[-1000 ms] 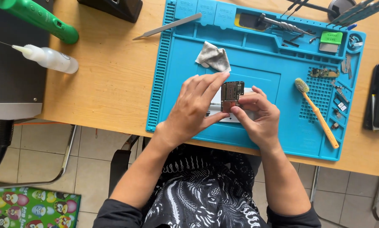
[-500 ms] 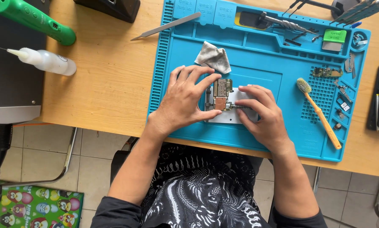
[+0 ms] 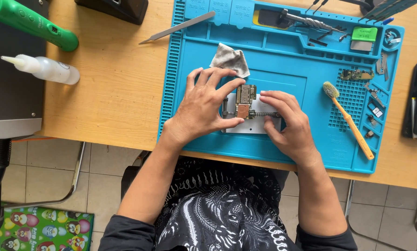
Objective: Securing a mobile phone motherboard into a specialized spring-loaded repair holder on a workbench.
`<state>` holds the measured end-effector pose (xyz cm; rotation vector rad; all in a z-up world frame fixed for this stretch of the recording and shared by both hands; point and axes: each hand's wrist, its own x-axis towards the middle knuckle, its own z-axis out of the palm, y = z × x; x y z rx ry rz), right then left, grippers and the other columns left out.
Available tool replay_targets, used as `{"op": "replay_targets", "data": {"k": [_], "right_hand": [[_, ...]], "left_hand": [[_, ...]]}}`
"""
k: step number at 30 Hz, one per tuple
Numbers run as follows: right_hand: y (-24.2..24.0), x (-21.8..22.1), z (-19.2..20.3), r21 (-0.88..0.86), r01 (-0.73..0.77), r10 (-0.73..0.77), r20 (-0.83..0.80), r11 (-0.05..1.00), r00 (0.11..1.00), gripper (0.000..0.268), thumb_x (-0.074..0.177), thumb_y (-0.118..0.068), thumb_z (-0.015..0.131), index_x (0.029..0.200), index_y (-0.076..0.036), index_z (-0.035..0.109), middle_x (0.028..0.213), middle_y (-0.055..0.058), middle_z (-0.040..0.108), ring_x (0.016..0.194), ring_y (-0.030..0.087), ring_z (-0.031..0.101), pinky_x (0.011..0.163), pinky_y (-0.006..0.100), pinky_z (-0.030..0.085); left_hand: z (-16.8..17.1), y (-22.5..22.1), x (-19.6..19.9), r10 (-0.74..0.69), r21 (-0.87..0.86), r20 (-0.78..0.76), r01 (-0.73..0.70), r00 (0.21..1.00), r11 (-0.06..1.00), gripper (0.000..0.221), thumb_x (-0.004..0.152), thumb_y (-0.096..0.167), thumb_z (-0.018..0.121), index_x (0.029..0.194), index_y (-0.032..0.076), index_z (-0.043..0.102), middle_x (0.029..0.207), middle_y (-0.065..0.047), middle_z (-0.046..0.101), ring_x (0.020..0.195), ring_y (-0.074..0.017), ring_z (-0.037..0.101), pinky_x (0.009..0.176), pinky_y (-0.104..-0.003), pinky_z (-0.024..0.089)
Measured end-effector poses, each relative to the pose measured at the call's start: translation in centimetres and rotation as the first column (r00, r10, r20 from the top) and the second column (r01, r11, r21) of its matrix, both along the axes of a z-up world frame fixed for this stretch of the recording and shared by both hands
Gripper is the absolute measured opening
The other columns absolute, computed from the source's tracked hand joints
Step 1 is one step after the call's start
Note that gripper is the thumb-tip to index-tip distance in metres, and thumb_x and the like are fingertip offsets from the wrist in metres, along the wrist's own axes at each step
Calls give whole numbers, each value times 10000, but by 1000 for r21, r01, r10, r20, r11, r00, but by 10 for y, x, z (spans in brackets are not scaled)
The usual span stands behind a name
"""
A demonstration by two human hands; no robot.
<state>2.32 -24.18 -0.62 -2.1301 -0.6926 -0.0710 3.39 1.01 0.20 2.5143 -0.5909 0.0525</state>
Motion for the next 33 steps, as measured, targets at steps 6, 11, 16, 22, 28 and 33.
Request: {"op": "replay_targets", "data": {"k": [6,11,16,22,28,33], "right_hand": [[3,17,15,-142,-167,173,32,976,984,861,783,-187,865,1535,-78,461,1566,196,436,1388,457,445,1104,596,402],[5,29,12,-189,-170,187,73,967,980,833,761,-179,892,1499,-79,520,1445,128,575,1311,395,506,1072,549,437],[3,30,3,-136,-158,170,74,978,983,819,776,-226,903,1498,-80,546,1429,117,601,1282,368,543,1065,496,451],[-2,31,5,-116,-145,148,21,983,989,780,789,-253,895,1472,-69,564,1413,127,614,1275,362,558,1026,524,490],[0,35,7,-125,-159,158,-18,979,987,787,767,-267,911,1462,-88,587,1391,109,638,1262,341,557,1030,510,495],[2,35,8,-105,-163,163,-8,981,987,759,780,-261,911,1449,-83,602,1375,125,650,1241,362,568,1030,515,494]], "left_hand": [[-5,-3,0,1,7,-9,-1,1000,1000,793,737,594,847,1393,233,586,1397,-46,483,1354,-303,402,1143,-628,199],[-5,-4,-1,4,5,-4,-4,1000,1000,798,748,614,832,1403,241,571,1406,-50,463,1361,-306,387,1147,-628,189],[0,-2,-5,-6,-11,-31,5,999,1000,840,775,602,836,1471,252,520,1411,-60,460,1371,-316,379,1154,-635,170],[0,15,-29,-15,-168,-46,7,999,986,827,763,468,899,1460,212,535,1510,-93,449,1396,-353,442,1206,-623,251],[-5,19,-44,-21,-165,-34,15,999,986,368,893,262,793,1221,204,636,1474,-58,481,1375,-331,492,1193,-619,292],[-4,14,-43,1,-138,-20,-4,1000,990,81,926,187,760,976,188,695,1428,-47,535,1374,-313,513,1178,-654,285]]}}
